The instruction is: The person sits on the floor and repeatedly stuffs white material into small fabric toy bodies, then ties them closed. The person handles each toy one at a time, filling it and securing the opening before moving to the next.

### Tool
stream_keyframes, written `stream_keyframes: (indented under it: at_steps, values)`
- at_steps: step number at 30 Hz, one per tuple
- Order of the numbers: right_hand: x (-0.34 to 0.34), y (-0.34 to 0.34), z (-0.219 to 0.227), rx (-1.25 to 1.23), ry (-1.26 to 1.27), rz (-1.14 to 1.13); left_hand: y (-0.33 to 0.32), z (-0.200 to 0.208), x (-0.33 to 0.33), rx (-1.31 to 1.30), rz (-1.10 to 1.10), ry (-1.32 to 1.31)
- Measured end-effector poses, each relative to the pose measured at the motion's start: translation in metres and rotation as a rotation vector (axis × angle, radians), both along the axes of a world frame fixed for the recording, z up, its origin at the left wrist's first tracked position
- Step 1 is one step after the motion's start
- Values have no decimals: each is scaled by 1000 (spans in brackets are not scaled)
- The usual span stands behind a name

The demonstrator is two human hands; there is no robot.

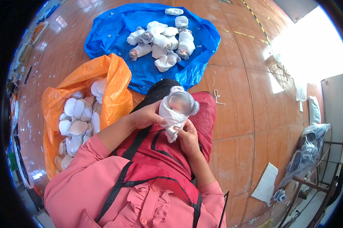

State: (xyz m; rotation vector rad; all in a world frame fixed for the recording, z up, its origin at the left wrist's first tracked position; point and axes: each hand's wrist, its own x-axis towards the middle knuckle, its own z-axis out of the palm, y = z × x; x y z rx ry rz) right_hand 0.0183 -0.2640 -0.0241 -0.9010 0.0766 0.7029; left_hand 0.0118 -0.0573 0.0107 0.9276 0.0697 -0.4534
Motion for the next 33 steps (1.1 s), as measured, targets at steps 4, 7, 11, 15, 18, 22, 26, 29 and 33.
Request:
stream_keyframes:
  at_steps: [4,7,11,15,18,22,26,29,33]
  values:
    - [1,-4,-32,119,60,-74,-17,6,-3,449,64,-128]
    - [1,-5,-29,103,81,-70,-28,-12,-8,723,154,-273]
    - [7,-4,-17,147,184,-27,-35,-18,-12,847,196,-401]
    - [12,-15,-38,46,218,121,-39,-9,-14,1041,37,-573]
    - [12,-19,-45,74,218,169,-42,-2,-8,1096,69,-726]
    - [8,-9,-43,119,278,-29,-46,-2,10,942,333,-511]
    - [8,-12,-23,-47,-25,-308,-40,-8,24,953,693,-292]
    - [-5,-5,-4,-40,-212,-214,-40,-14,28,1021,796,-182]
    - [-3,16,-7,-421,-700,-229,-46,-24,24,864,836,-55]
